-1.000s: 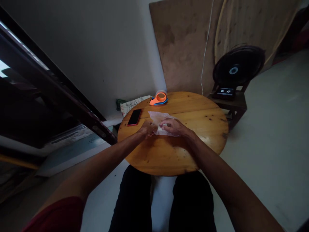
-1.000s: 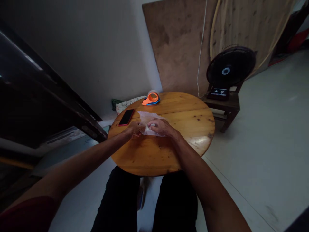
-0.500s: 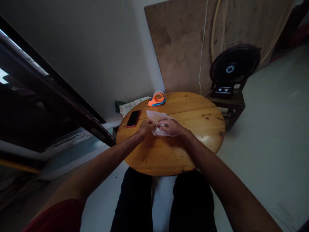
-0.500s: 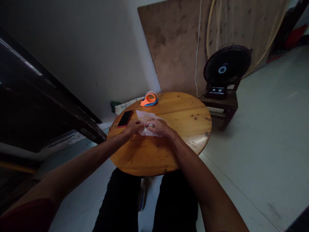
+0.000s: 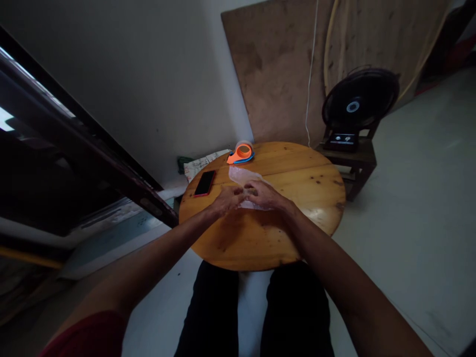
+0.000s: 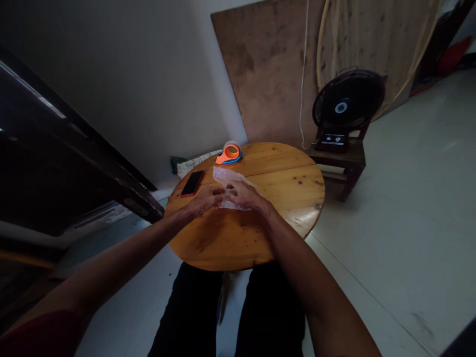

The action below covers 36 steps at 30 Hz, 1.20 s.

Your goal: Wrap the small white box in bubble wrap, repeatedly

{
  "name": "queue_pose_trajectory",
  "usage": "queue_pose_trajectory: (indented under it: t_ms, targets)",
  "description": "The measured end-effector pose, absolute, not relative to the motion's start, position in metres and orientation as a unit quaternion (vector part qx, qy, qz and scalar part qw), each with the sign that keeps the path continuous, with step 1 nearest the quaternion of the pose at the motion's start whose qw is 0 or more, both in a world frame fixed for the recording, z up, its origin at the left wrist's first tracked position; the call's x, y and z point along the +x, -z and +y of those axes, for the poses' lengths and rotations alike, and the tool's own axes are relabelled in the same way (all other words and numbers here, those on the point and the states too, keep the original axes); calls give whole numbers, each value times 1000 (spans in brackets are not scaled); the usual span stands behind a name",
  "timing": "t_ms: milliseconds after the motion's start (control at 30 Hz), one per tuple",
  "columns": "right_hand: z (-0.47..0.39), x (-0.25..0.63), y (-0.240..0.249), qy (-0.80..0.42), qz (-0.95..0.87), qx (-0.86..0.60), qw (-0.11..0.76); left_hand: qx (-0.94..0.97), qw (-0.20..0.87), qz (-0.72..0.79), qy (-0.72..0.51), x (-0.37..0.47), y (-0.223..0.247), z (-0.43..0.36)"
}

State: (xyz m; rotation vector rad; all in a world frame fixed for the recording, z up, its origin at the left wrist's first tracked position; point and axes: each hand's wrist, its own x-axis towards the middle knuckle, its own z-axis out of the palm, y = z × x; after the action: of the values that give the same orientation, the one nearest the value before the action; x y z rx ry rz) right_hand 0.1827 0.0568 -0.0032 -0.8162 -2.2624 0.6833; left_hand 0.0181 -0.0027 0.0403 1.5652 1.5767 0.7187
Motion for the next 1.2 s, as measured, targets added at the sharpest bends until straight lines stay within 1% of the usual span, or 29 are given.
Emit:
queue_pose_trajectory:
  t_ms: [100, 233, 300, 400, 467, 567, 733, 833, 900, 1033, 1200]
  targets:
    - [57, 184, 1, -259, -862, -315, 301, 607, 435, 605, -276, 13, -41, -1]
    - [59, 184, 3, -282, -851, -325, 302, 577, 478, 588, -306, 9, -45, -1]
    - [60, 184, 6, -293, -845, -322, 311, 574, 484, 585, -308, 9, -47, -1]
    - [63, 183, 10, -304, -842, -315, 315, 590, 470, 595, -279, 10, -44, 3]
    - [64, 184, 12, -309, -842, -312, 314, 613, 436, 609, -252, 11, -39, 7]
    - [65, 187, 11, -333, -837, -297, 317, 678, 354, 604, -226, 11, -33, 10]
    - [66, 193, 8, -414, -806, -276, 321, 766, 185, 586, -187, 8, -33, 3]
    - [68, 194, 8, -416, -799, -285, 326, 794, 96, 568, -192, 8, -29, -3]
    - [69, 194, 10, -402, -803, -291, 330, 806, 78, 546, -216, 8, -23, -4]
    - [72, 193, 14, -397, -792, -312, 343, 815, 91, 519, -242, 10, -10, -3]
    - [73, 195, 15, -402, -787, -314, 347, 816, 77, 502, -276, 13, 6, -4]
